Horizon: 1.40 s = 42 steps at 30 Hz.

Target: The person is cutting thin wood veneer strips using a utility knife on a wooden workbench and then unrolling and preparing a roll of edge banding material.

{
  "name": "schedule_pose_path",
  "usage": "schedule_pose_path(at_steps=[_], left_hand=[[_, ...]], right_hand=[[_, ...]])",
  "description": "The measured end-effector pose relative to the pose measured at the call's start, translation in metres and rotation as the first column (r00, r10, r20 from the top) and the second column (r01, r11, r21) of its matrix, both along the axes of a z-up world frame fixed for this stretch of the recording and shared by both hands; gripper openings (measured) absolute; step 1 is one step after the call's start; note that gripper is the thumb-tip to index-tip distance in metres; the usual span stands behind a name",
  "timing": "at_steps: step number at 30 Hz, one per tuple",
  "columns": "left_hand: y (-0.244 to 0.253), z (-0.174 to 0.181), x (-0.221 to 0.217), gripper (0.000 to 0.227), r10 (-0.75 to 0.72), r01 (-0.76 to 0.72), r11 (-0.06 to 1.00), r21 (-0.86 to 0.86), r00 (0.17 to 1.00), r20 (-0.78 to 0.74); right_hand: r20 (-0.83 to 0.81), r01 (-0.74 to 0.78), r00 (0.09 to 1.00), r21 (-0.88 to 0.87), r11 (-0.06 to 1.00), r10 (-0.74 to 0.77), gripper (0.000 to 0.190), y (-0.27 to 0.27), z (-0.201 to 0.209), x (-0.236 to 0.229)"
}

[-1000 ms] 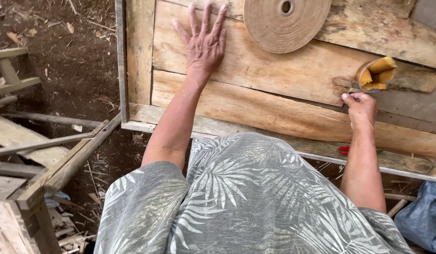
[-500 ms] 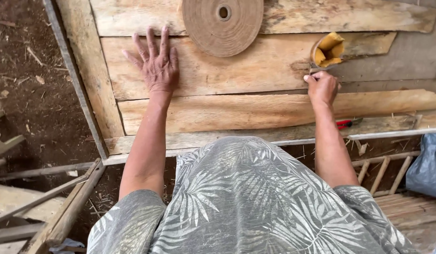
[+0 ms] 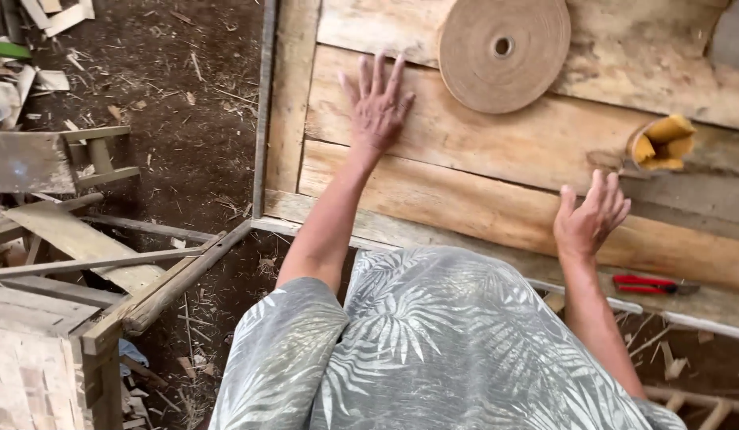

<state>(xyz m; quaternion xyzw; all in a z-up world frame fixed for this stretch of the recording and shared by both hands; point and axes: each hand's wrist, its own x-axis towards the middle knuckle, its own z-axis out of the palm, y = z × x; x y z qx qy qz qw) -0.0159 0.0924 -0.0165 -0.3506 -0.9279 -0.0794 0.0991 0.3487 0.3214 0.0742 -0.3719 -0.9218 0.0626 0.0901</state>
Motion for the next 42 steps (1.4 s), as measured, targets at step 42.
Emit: schedule_pose_path(at_steps=[42], left_hand=[[-0.219, 0.019, 0.068, 0.068, 0.140, -0.092, 0.968, -0.234, 0.970, 0.198]], right_hand=[[0.429, 0.209, 0.898, -0.216, 0.954, -0.099, 0.073, -0.022, -0.030, -0.027]])
